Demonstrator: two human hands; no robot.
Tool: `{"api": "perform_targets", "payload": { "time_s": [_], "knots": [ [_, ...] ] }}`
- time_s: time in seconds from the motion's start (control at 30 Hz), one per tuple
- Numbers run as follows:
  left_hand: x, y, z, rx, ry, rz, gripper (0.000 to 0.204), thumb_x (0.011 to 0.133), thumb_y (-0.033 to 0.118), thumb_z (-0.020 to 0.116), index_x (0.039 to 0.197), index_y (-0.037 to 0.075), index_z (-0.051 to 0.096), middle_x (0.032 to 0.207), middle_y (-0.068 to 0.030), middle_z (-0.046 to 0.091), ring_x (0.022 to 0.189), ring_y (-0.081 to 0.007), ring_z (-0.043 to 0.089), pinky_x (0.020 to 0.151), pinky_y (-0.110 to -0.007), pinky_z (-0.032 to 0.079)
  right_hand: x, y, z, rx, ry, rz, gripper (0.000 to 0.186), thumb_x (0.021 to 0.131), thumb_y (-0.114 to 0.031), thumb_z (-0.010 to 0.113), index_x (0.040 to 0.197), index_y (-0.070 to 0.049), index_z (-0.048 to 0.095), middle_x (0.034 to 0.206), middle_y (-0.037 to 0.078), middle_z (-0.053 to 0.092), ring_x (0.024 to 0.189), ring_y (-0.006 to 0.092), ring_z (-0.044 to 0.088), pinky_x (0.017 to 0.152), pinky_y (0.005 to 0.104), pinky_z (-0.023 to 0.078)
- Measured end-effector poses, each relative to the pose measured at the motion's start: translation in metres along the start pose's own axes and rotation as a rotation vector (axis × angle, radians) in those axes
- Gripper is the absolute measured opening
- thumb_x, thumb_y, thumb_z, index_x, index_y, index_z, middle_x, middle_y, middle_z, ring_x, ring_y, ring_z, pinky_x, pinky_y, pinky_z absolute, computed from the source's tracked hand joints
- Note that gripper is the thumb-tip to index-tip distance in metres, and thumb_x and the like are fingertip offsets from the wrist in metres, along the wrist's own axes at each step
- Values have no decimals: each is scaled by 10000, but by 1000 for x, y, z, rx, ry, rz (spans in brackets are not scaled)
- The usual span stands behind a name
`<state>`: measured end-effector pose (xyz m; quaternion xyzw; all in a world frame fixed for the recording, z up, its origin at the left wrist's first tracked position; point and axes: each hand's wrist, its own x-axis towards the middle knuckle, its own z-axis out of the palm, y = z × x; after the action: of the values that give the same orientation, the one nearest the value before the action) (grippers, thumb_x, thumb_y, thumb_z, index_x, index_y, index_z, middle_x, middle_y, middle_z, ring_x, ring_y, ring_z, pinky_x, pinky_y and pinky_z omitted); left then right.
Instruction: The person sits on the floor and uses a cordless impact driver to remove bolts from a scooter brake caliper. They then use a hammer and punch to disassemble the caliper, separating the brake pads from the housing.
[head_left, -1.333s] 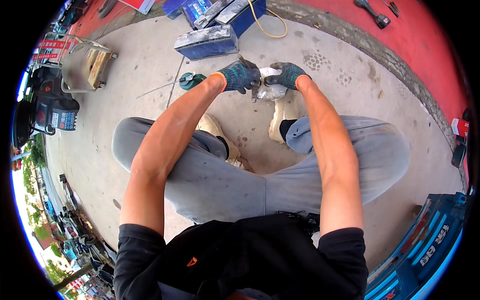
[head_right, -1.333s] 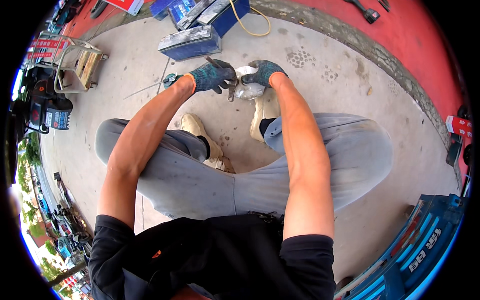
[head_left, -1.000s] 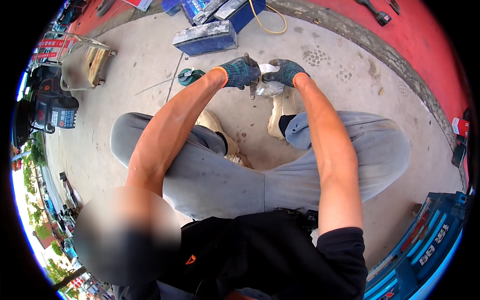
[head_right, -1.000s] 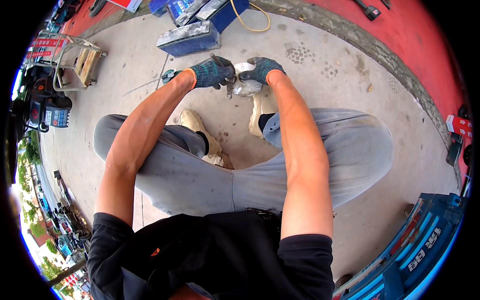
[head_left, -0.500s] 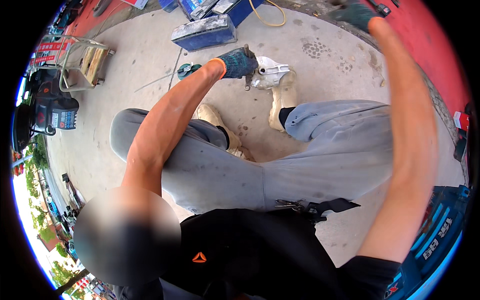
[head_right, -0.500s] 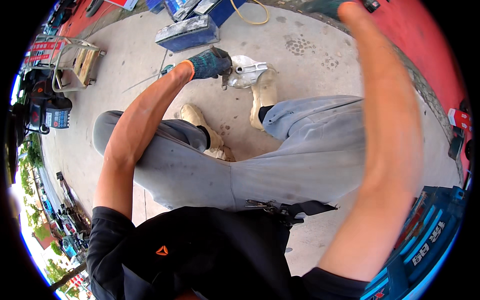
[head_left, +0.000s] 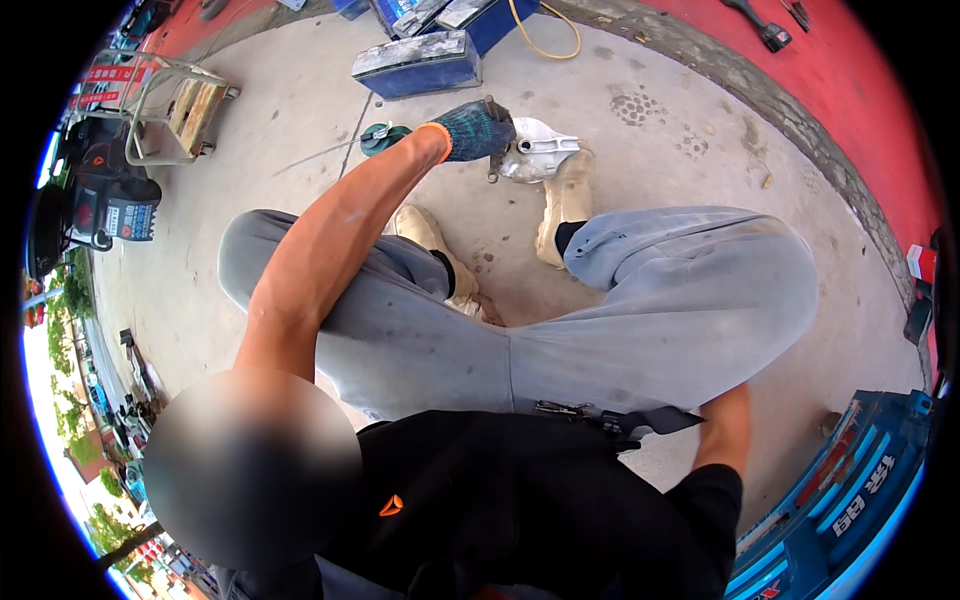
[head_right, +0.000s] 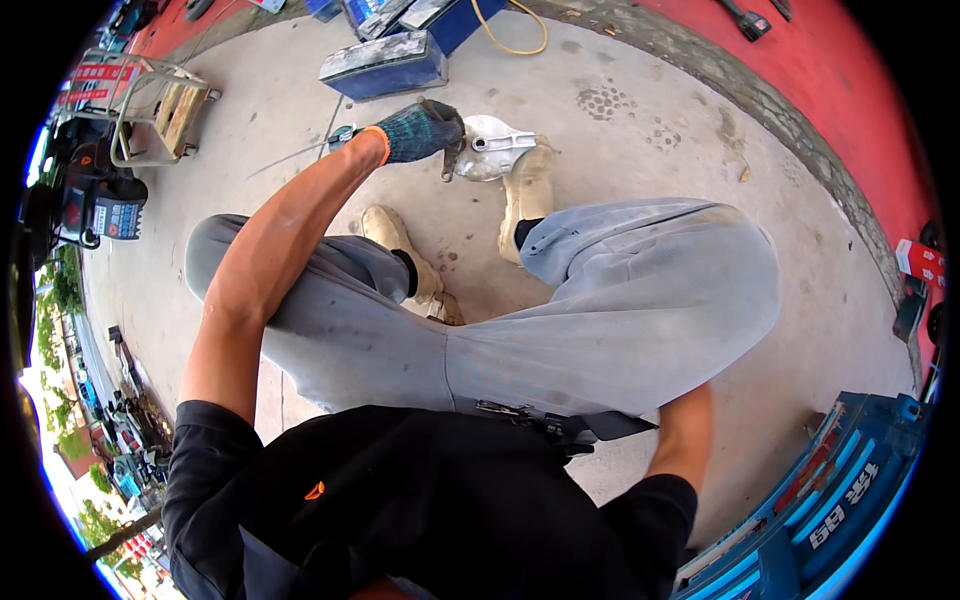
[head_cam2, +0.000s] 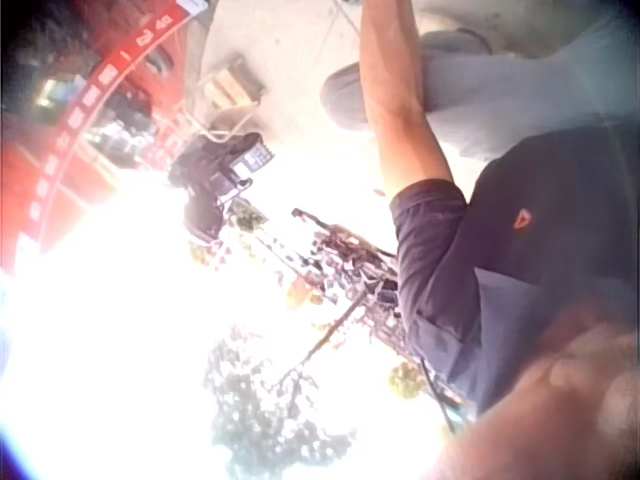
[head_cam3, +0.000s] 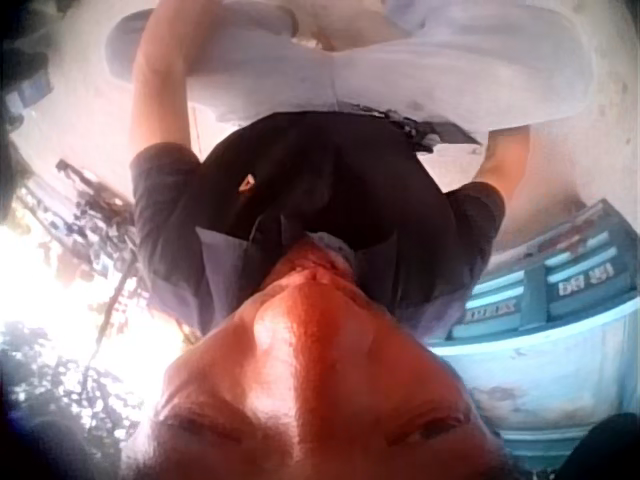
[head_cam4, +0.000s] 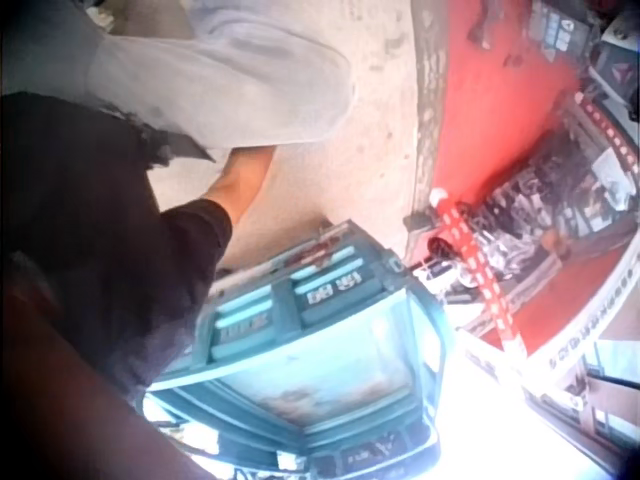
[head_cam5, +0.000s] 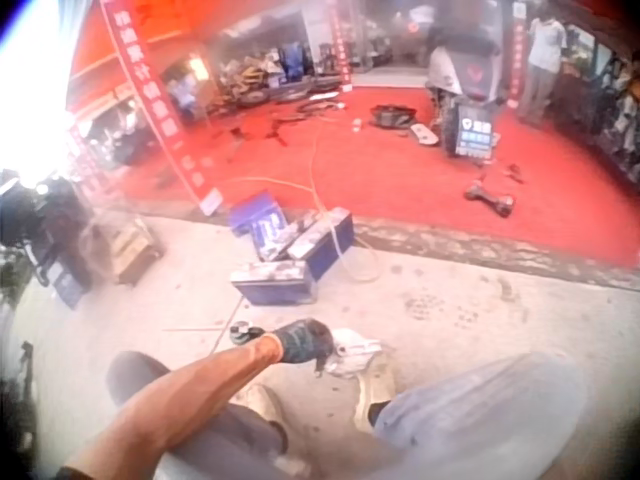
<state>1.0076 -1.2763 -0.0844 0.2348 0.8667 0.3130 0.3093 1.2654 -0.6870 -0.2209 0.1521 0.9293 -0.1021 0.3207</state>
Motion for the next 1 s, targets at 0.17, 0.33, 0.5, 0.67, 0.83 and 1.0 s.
{"api": "perform_targets", "payload": {
  "time_s": [0.17, 0.33, 0.5, 0.67, 0.83, 1.0],
  "knots": [
    [5, 9, 1, -7, 3, -25, 268, 934, 257, 580, 949, 43, 741, 869, -79, 716, 799, -164, 613, 744, -367, 521, -97, -9, 102, 83, -104, 89, 446, 869, -308, 772, 1205, -38, 656, 1024, 204, 712, 969, 327, 675, 867, 449, 523],
    [-6, -1, 0, -3, 9, 2, 281, 925, 285, 582, 958, 56, 741, 827, -63, 692, 759, -157, 612, 690, -378, 519, -199, -36, 170, 155, -203, -25, 381, 858, -284, 767, 1123, -31, 666, 984, 219, 695, 947, 363, 665, 841, 472, 514],
    [-5, 6, 1, -28, 63, 54, 280, 925, 287, 584, 950, 54, 737, 786, -59, 675, 722, -149, 598, 667, -371, 515, -306, -30, 185, 173, -221, -257, 319, 847, -261, 762, 1041, -23, 675, 943, 233, 679, 925, 398, 655, 814, 496, 504],
    [-11, 7, 6, -119, 30, -46, 266, 909, 270, 604, 948, 40, 731, 771, -94, 689, 721, -188, 595, 702, -392, 520, -357, -43, 145, 205, -115, -446, 265, 836, -238, 758, 959, -15, 684, 903, 248, 662, 904, 434, 645, 788, 520, 495],
    [-5, -20, 10, -143, 57, -83, 310, 886, 315, 622, 957, 40, 748, 821, -126, 720, 699, -254, 641, 665, -410, 518, -368, -112, 92, 111, -224, -197, 228, 814, -192, 732, 867, -10, 605, 848, 254, 611, 898, 470, 587, 769, 562, 457],
    [-6, 3, 5, -220, -19, -189, 301, 885, 280, 591, 906, 2, 704, 819, -141, 706, 651, -262, 668, 582, -422, 540, -297, -69, 43, 110, -16, -74, 287, 852, -219, 736, 990, -1, 608, 889, 203, 634, 867, 373, 599, 751, 486, 477]
  ]
}}
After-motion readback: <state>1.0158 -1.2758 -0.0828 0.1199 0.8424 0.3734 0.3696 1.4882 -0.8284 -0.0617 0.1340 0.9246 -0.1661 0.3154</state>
